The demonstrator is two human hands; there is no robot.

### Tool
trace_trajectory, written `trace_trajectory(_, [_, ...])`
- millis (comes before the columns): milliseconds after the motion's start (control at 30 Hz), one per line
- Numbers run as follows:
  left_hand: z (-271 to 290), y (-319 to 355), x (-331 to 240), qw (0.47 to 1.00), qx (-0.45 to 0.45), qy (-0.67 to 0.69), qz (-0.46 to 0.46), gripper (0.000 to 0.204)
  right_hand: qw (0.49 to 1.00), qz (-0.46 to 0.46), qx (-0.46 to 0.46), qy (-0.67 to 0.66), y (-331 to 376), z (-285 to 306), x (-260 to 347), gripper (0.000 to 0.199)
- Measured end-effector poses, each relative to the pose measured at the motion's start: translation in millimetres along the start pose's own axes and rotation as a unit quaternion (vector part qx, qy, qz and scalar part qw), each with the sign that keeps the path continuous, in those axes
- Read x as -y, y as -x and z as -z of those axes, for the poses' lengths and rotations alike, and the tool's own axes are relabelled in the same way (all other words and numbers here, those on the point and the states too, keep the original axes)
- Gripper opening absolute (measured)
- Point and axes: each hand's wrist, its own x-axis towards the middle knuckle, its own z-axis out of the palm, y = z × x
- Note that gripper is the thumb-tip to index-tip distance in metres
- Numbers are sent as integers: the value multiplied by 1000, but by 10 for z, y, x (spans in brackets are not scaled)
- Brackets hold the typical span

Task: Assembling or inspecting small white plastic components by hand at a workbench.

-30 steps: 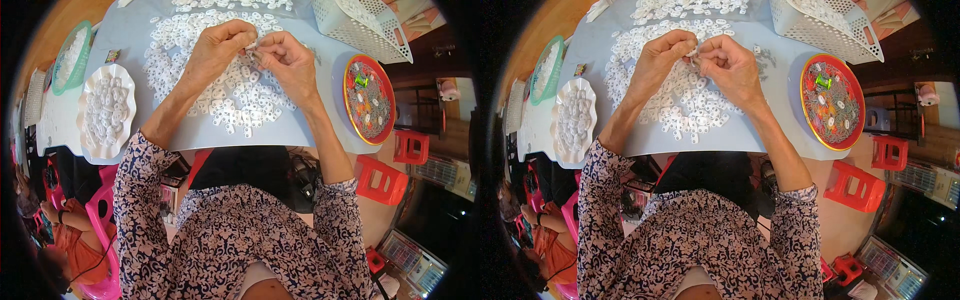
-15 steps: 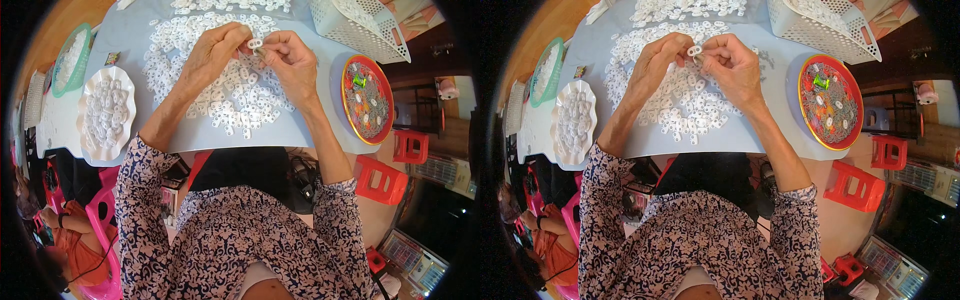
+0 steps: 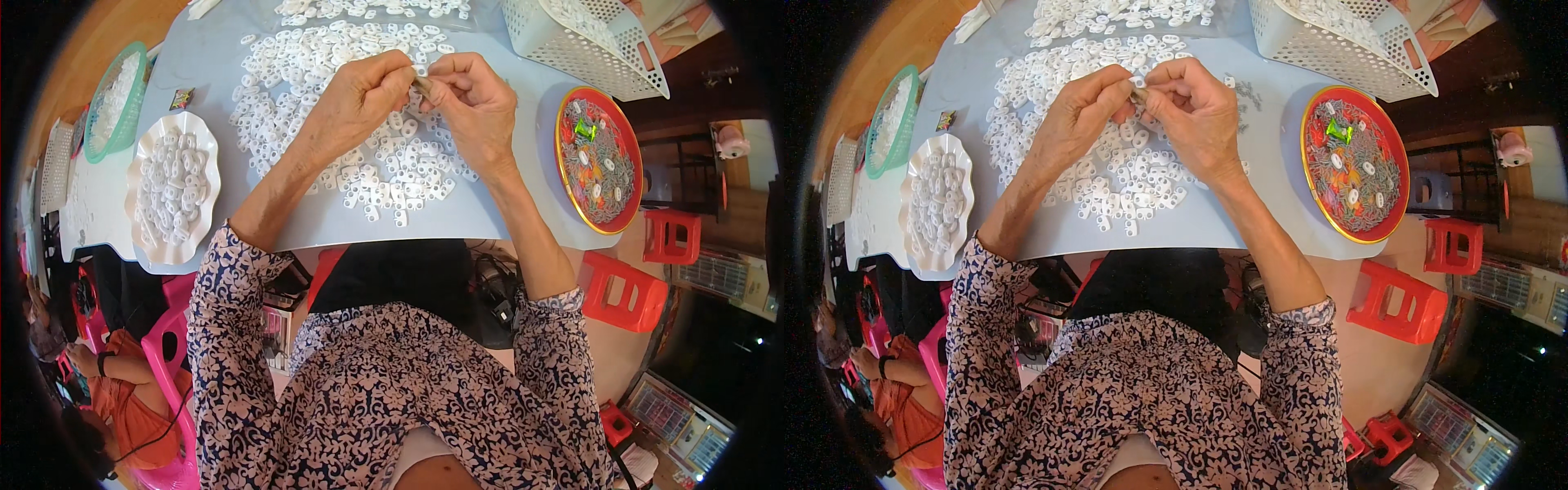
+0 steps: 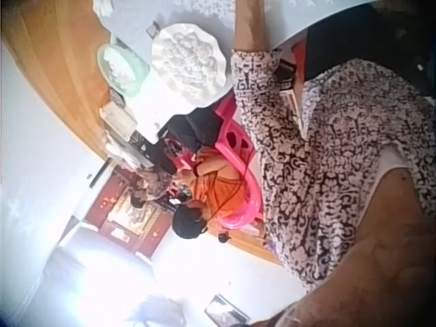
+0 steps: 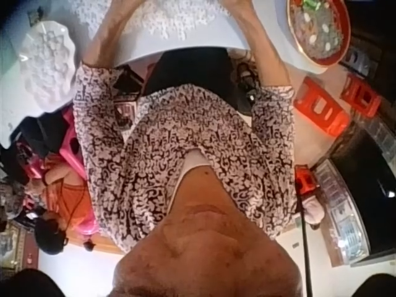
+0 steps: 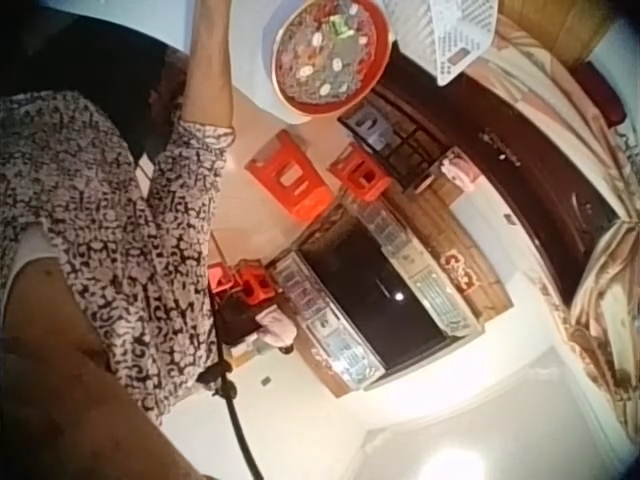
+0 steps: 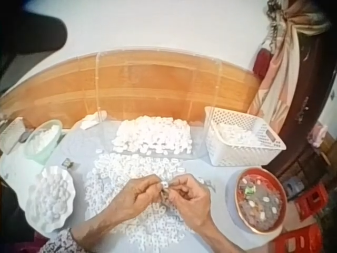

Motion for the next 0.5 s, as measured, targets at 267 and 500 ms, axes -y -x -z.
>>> trace_trajectory(267, [56,-3,61,999,-5,18,51,25,999,19,17,-38,-24,-17,40,28])
trace_trajectory(500, [44,9,19,997,11,-4,72,24,986,93,37,134,-25,-37,-40,37])
